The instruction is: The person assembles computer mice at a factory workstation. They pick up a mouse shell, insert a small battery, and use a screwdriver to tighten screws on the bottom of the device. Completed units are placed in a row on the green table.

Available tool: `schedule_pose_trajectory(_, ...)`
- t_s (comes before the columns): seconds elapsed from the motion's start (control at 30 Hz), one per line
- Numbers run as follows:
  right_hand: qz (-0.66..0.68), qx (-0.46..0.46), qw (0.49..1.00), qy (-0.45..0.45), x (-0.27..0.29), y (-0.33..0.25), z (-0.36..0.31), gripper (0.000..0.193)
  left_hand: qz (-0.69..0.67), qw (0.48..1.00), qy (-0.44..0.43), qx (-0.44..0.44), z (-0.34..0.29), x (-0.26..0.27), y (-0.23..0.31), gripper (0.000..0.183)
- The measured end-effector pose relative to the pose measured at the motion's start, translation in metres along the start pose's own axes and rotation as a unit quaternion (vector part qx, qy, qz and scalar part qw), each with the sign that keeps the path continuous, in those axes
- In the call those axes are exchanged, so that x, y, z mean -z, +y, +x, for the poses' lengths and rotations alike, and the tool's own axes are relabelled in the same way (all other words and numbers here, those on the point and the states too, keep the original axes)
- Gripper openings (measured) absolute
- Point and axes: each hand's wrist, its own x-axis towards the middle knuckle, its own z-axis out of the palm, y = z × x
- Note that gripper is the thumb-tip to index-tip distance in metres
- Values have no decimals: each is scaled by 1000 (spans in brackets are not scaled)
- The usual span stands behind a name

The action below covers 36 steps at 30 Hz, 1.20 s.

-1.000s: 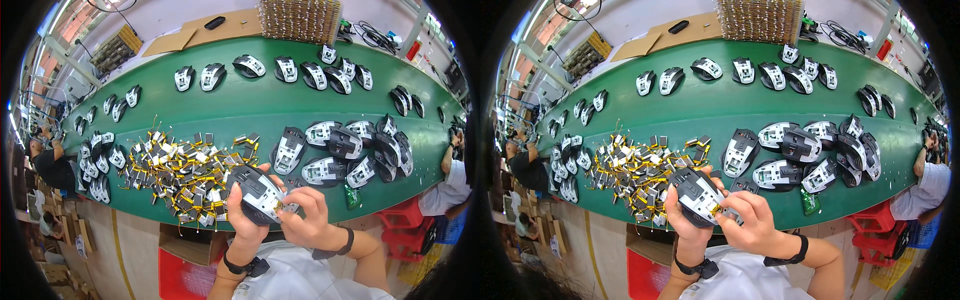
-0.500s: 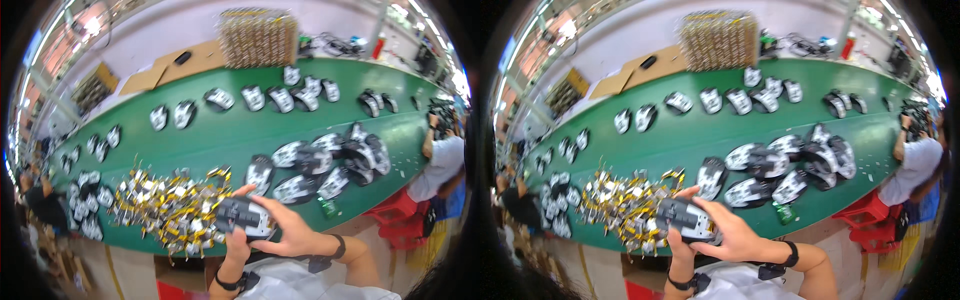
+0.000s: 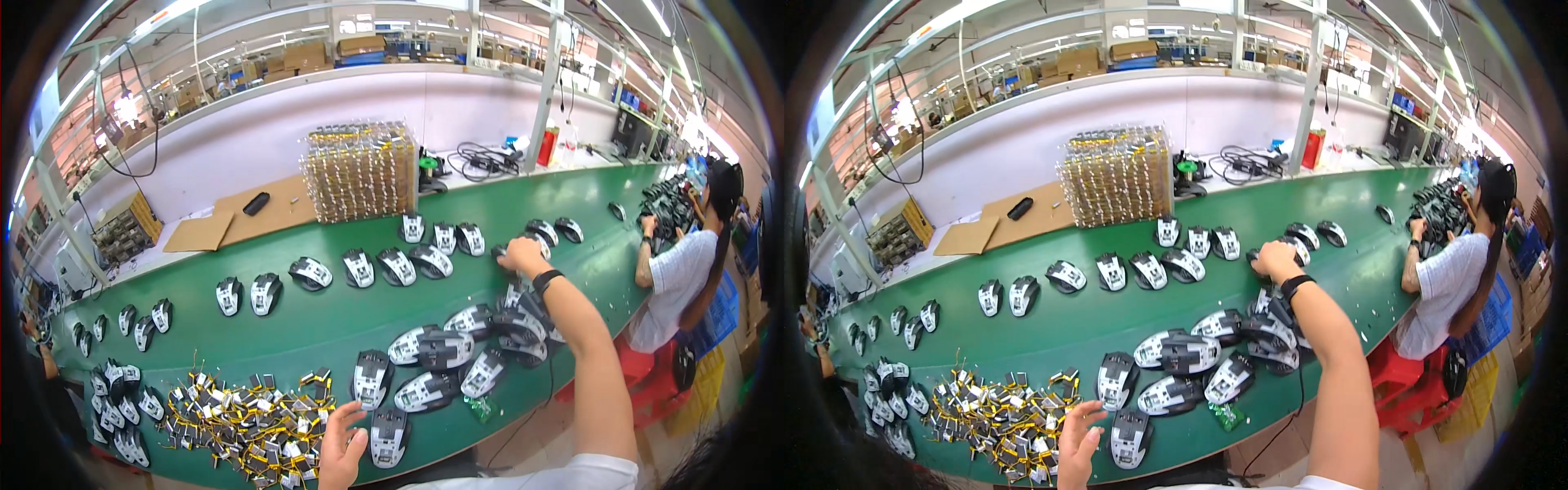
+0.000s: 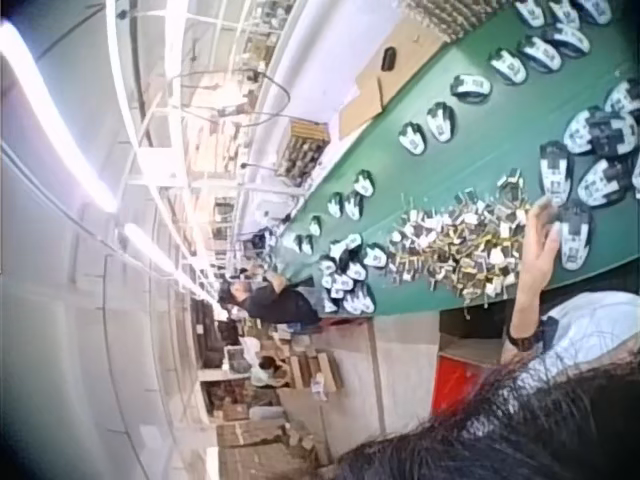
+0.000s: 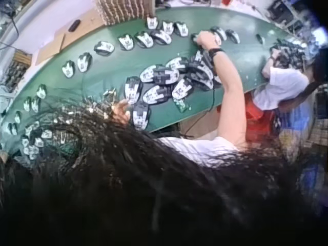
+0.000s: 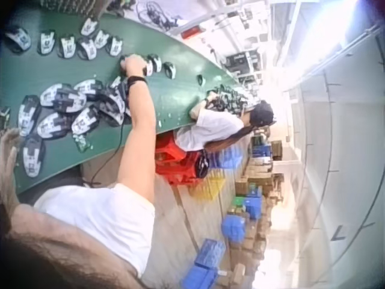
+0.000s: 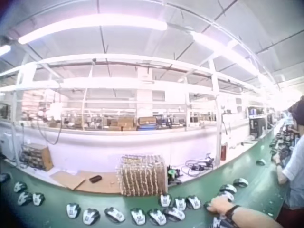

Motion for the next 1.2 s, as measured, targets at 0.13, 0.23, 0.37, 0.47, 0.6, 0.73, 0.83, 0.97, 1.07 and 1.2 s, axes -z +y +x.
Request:
schedule_pose_trajectory(0.13,-157,0,987,12,11,-36,36,55,-12,999,28,26,5,20,-20,56)
schedule_pose_trajectory(0.23,149,38,988,-24,3,-49,85,44,-39,999,38,3,13,32,-53,62)
schedule_pose_trajectory(0.37,165,35,985,28,-19,-82,94,41,-113,986,-103,69,21,74,-62,71)
schedule_pose_trajectory(0.47,205,1,975,90,-25,-52,107,62,-48,998,44,21,12,40,-23,61)
schedule_pose_trajectory(0.6,434,283,843,144,58,-95,-10,64,-99,990,98,4,-11,12,59,59)
schedule_pose_trajectory(0.73,354,607,711,18,82,-166,-232,72,-226,972,54,-43,10,-26,51,87)
schedule_pose_trajectory(0.83,282,675,680,-47,74,-176,-308,82,-294,948,107,-53,2,-44,29,95)
schedule_pose_trajectory(0.97,304,672,639,-217,65,-218,-243,51,-450,892,24,-24,-44,-12,24,92)
schedule_pose_trajectory(1.07,279,633,719,-61,54,-267,-236,35,-467,881,30,-66,-64,7,22,89)
schedule_pose_trajectory(1.2,183,667,721,-38,19,-311,-238,25,-423,898,88,-88,-71,14,29,88)
